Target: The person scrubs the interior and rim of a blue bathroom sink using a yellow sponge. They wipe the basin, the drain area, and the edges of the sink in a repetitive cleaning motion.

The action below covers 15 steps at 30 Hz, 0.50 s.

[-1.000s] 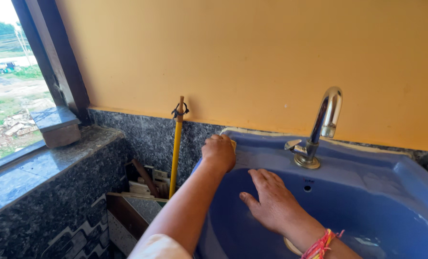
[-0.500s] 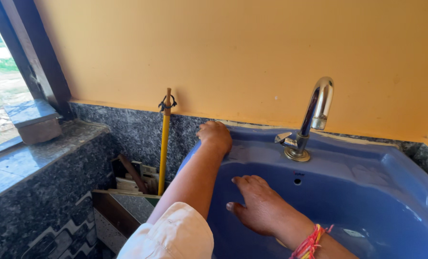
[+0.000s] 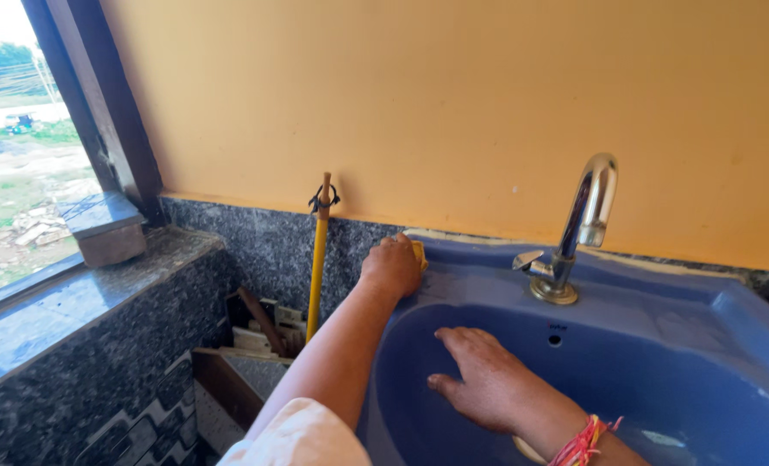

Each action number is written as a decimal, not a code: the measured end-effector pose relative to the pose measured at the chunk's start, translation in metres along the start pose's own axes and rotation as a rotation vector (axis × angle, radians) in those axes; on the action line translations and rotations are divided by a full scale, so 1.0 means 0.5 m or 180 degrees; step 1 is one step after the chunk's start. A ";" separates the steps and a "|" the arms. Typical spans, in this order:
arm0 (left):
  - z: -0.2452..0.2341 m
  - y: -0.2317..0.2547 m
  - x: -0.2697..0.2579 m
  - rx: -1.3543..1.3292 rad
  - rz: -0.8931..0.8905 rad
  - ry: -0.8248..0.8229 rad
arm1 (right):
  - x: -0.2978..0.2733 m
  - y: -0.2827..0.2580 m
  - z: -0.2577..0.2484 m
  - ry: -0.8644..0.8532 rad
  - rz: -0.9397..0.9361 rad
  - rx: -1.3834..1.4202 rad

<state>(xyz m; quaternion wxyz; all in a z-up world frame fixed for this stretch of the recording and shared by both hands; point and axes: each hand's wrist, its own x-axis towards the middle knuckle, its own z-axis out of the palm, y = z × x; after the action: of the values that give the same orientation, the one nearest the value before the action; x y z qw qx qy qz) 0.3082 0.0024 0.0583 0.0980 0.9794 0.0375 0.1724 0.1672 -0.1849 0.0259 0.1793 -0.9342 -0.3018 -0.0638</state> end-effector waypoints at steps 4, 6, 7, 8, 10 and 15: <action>0.005 0.001 0.025 -0.0003 -0.0002 -0.0046 | -0.002 -0.003 -0.012 -0.0107 0.0141 -0.0004; -0.003 -0.015 -0.006 0.0086 -0.0008 -0.0327 | -0.006 -0.016 -0.019 -0.0215 0.0177 0.0007; -0.011 -0.023 -0.019 0.0135 -0.0001 -0.0458 | -0.007 -0.022 -0.023 -0.0292 0.0192 -0.0008; -0.015 -0.032 -0.032 0.0111 0.0077 -0.0452 | -0.010 -0.027 -0.026 -0.0375 0.0219 -0.0018; -0.015 -0.057 -0.050 0.0059 0.0214 -0.0432 | -0.019 -0.036 -0.026 -0.0518 0.0221 0.0050; 0.017 -0.067 0.033 -0.0789 0.0260 -0.0076 | -0.018 -0.036 -0.024 -0.0648 0.0196 0.0001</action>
<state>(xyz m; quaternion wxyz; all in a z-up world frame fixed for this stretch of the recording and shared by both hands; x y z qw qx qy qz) 0.3254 0.0355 0.0492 0.2117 0.9625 -0.0252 0.1678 0.1492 -0.1804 0.0403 0.1498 -0.9446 -0.2896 0.0370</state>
